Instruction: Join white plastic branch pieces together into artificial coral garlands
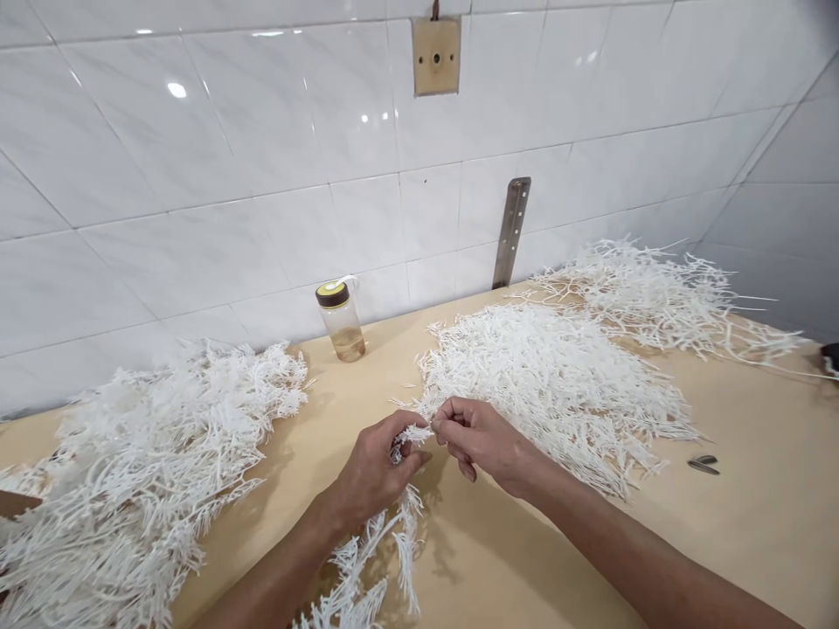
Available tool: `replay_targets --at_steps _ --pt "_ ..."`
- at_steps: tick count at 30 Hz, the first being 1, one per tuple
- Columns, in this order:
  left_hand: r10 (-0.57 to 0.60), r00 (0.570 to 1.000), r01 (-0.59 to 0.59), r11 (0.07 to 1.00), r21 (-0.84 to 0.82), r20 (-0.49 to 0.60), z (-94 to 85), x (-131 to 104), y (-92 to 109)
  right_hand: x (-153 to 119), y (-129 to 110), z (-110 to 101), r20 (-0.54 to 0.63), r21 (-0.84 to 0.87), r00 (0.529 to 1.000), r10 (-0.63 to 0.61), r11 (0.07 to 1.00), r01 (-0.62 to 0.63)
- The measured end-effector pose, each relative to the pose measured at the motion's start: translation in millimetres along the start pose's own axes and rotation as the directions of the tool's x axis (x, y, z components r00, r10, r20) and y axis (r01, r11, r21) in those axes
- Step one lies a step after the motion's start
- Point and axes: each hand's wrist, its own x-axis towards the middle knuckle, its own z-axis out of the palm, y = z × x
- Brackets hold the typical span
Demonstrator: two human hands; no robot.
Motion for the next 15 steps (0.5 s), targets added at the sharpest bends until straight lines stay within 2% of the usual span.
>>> replay_targets --at_steps 3,5,9,12,15 --pt "0.068 0.994 -0.062 0.995 0.076 -0.082 -0.4 1 -6 0 0 3 -0.031 -0.057 0.999 -0.029 0.998 0.027" --pt "0.069 0.992 -0.058 0.993 0.1 -0.107 -0.8 3 -8 -2 -4 4 -0.025 -0.103 0.999 -0.035 0.994 0.032" --pt "-0.061 0.992 0.064 0.998 0.026 -0.107 -1.7 7 -8 -7 -13 4 0.001 -0.19 1.0 -0.029 0.981 0.028" --pt "-0.179 0.984 0.174 0.976 -0.132 -0.022 -2.5 9 -9 -8 -14 4 -0.007 -0.229 0.998 -0.059 0.972 0.055" --pt "-0.313 0.94 0.339 0.893 -0.296 0.133 -4.5 9 -10 -7 -9 4 0.005 -0.24 0.994 -0.112 0.965 0.11"
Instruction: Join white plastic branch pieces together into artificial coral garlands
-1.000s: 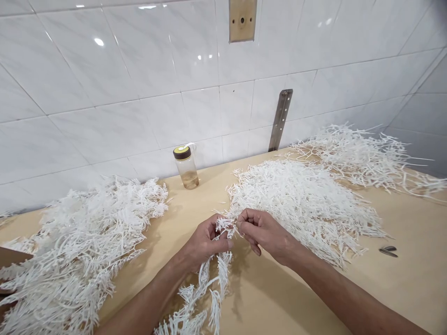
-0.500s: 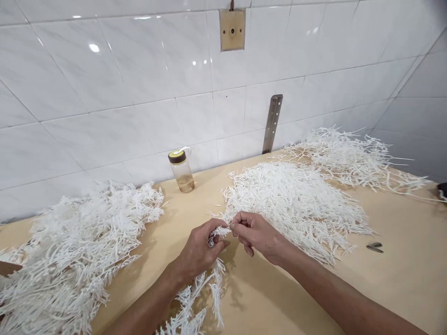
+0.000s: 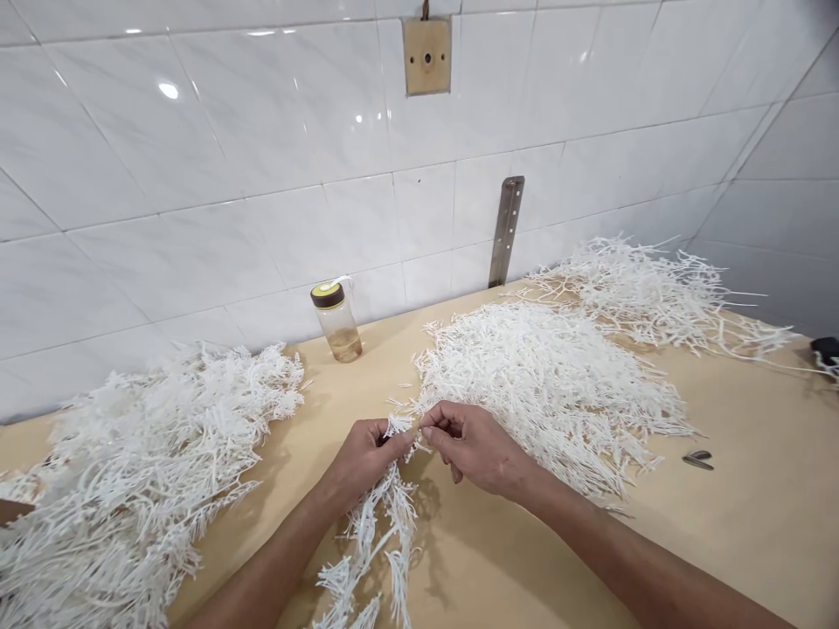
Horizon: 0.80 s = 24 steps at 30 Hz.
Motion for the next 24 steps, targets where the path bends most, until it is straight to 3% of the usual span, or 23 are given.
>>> replay_targets --at_steps 3,6,16,22,24 --pt "-0.137 0.985 0.154 0.973 -0.172 0.107 -2.8 -1 1 -1 5 3 -0.019 -0.019 0.996 -0.088 0.996 0.088" --pt "-0.18 0.969 0.219 0.942 -0.255 0.169 -5.1 -1 2 -1 9 5 -0.033 -0.089 0.99 -0.14 0.987 0.137" --pt "-0.209 0.955 0.267 0.915 -0.303 0.212 -6.2 -2 1 -4 2 3 -0.06 -0.373 0.958 -0.281 0.896 0.24" --pt "-0.193 0.953 0.267 0.899 -0.347 0.231 -3.8 -4 2 0 13 9 -0.073 -0.514 0.9 -0.43 0.789 0.335" --pt "-0.173 0.957 0.249 0.903 -0.35 0.234 -3.2 -5 2 2 16 5 -0.136 -0.577 0.886 -0.443 0.763 0.293"
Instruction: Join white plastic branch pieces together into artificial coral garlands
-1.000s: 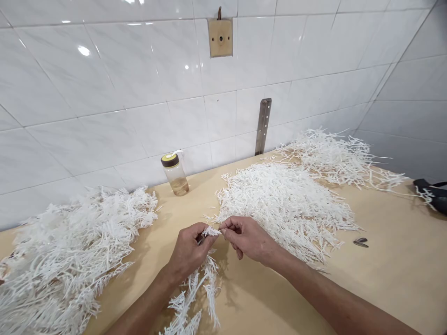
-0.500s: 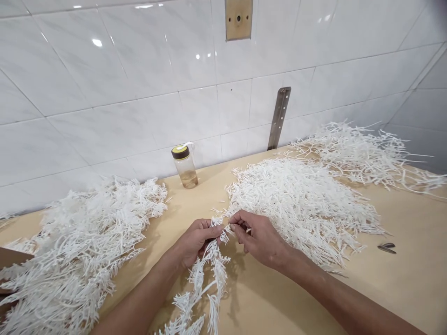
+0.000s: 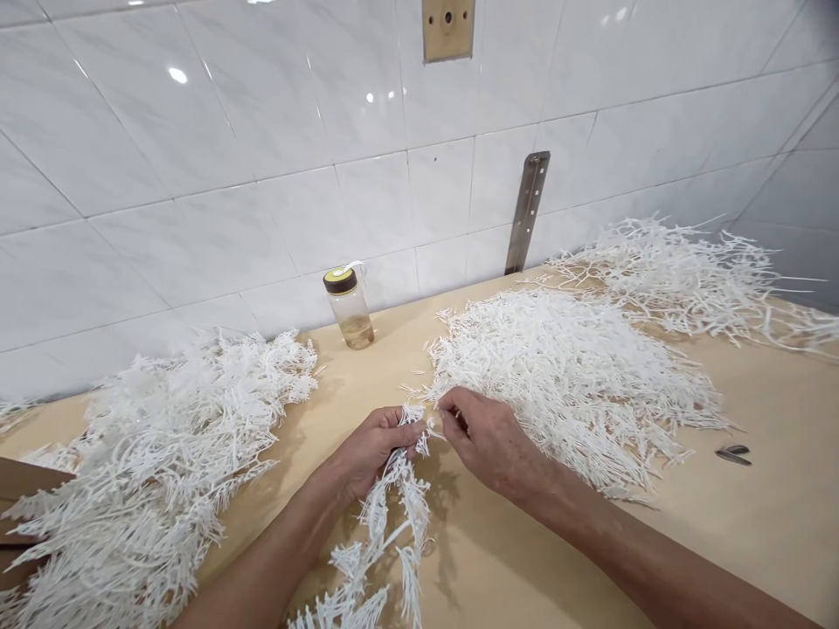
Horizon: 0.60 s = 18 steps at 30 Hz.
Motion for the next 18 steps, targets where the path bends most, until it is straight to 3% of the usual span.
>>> replay_targets --at_steps 5,10,18 --pt "0.031 0.999 -0.032 0.999 0.017 0.021 0.2 0 -3 8 12 -16 -0.128 -0.05 0.982 0.138 0.988 -0.145" --pt "0.025 0.999 -0.027 0.996 -0.09 -0.028 -1.9 5 -8 10 5 -27 -0.203 -0.027 0.978 0.052 0.998 -0.059" --pt "0.069 0.997 -0.067 0.997 0.043 -0.043 0.3 6 -9 3 -11 -14 0.021 0.249 0.999 0.05 0.967 -0.054"
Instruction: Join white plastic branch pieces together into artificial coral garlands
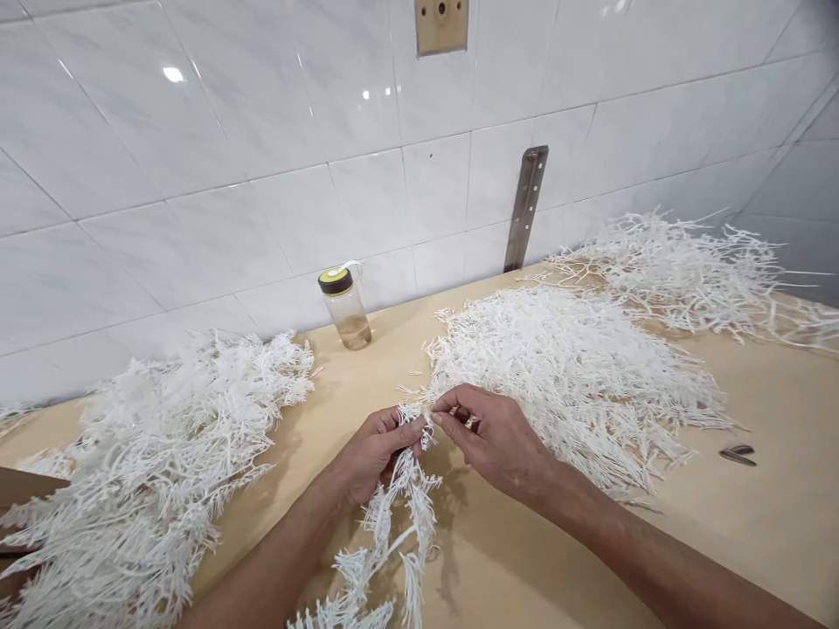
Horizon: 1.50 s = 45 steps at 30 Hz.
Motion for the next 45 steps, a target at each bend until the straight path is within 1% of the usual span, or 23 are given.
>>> replay_targets --at_steps 3,9,14,19,21,25,31,36,39,42,45 --pt "0.001 1.0 -0.001 1.0 0.002 0.0 0.8 0.1 0.7 -0.8 2.4 2.7 0.023 0.006 1.0 0.012 1.0 -0.013" --pt "-0.014 1.0 0.014 1.0 0.0 -0.021 1.7 -0.3 2.2 -2.1 4.7 3.9 0.028 0.002 1.0 -0.007 1.0 0.007" --pt "-0.002 1.0 0.002 1.0 0.011 -0.002 1.5 -1.8 2.3 -1.5 4.8 6.6 -0.003 -0.021 0.997 -0.079 0.997 0.079" --pt "-0.033 0.999 0.034 0.998 -0.051 0.027 0.4 -1.5 1.5 -0.9 4.2 5.7 -0.019 -0.009 0.989 -0.144 0.99 0.144" --pt "-0.056 0.998 0.059 0.994 -0.094 0.03 -0.8 -1.1 1.8 -1.2 4.2 4.8 -0.013 0.014 0.99 -0.144 0.989 0.144" --pt "-0.077 0.995 0.085 0.985 -0.149 0.059 -4.2 -0.1 2.2 -1.7 3.7 3.8 0.012 0.069 0.995 -0.102 0.993 0.101" --pt "-0.106 0.985 0.125 0.982 -0.139 0.136 -7.5 1.0 1.4 -1.3 -1.1 2.9 0.021 0.141 0.998 -0.058 0.988 0.055" --pt "-0.118 0.984 0.135 0.983 -0.128 0.134 -5.7 1.3 2.0 -1.5 -4.2 2.7 0.023 0.148 0.999 -0.042 0.988 0.038" --pt "-0.111 0.988 0.124 0.984 -0.125 0.108 -4.1 1.7 2.0 -0.3 -4.6 2.8 0.043 0.162 0.999 -0.014 0.987 0.007" --pt "-0.103 0.991 0.112 0.988 -0.109 0.086 -2.4 0.6 2.4 0.3 -4.0 3.1 0.098 0.204 0.994 0.055 0.976 -0.074" --pt "-0.084 0.993 0.091 0.993 -0.078 0.086 -0.5 -1.8 2.9 -0.7 -4.1 2.9 0.168 0.274 0.975 0.147 0.943 -0.19"
